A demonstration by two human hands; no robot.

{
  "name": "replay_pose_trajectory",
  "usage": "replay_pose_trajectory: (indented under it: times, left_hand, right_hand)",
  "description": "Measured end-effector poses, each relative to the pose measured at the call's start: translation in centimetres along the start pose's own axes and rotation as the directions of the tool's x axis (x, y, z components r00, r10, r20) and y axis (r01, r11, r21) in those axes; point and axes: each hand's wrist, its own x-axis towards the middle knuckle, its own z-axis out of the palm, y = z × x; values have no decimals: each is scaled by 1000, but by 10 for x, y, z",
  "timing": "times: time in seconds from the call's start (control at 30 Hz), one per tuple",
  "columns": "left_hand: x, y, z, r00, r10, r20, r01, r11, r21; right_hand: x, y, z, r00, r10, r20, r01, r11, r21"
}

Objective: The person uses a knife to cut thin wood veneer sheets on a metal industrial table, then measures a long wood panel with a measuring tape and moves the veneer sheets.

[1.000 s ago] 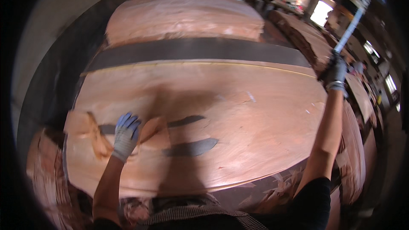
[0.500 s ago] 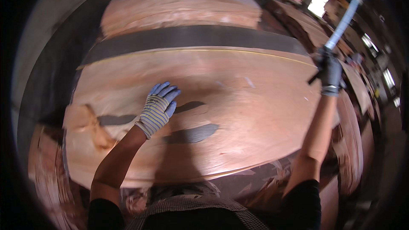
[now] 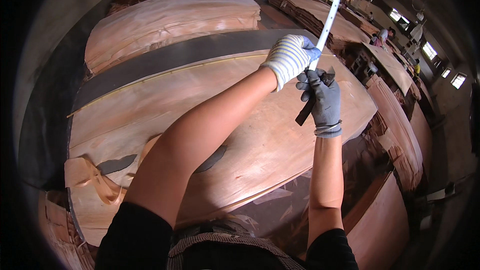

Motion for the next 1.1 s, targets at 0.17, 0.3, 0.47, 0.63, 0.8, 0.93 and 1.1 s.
replay_pose_trajectory:
  times: [0.17, 0.3, 0.47, 0.63, 0.8, 0.93, 1.1]
  left_hand:
    - [-20, -19, 0, 903, 398, -161, -271, 819, 505]
    - [-41, -39, -36, 926, 331, -184, -205, 846, 491]
    - [-64, -95, -118, 1000, -9, 30, 18, 956, -292]
    - [-230, -209, -224, 956, -282, 86, 285, 958, -18]
    - [-459, -323, -344, 826, -545, -142, 560, 767, 313]
    - [-580, -346, -436, 656, -622, -428, 755, 533, 383]
    - [-648, -390, -531, 651, -580, -490, 738, 333, 587]
  right_hand:
    - [9, 6, 6, 951, -295, -91, 181, 771, -611]
    - [9, 37, 10, 970, -245, -4, 96, 397, -913]
    - [-13, 76, 65, 992, -64, 108, 112, 841, -529]
    - [-75, 99, 194, 905, -298, 304, 408, 812, -417]
    - [-151, 144, 303, 899, 277, 340, -156, 927, -342]
    - [-190, 208, 401, 652, 487, 581, -372, 874, -314]
    - [-225, 267, 554, 447, 641, 624, -484, 760, -434]
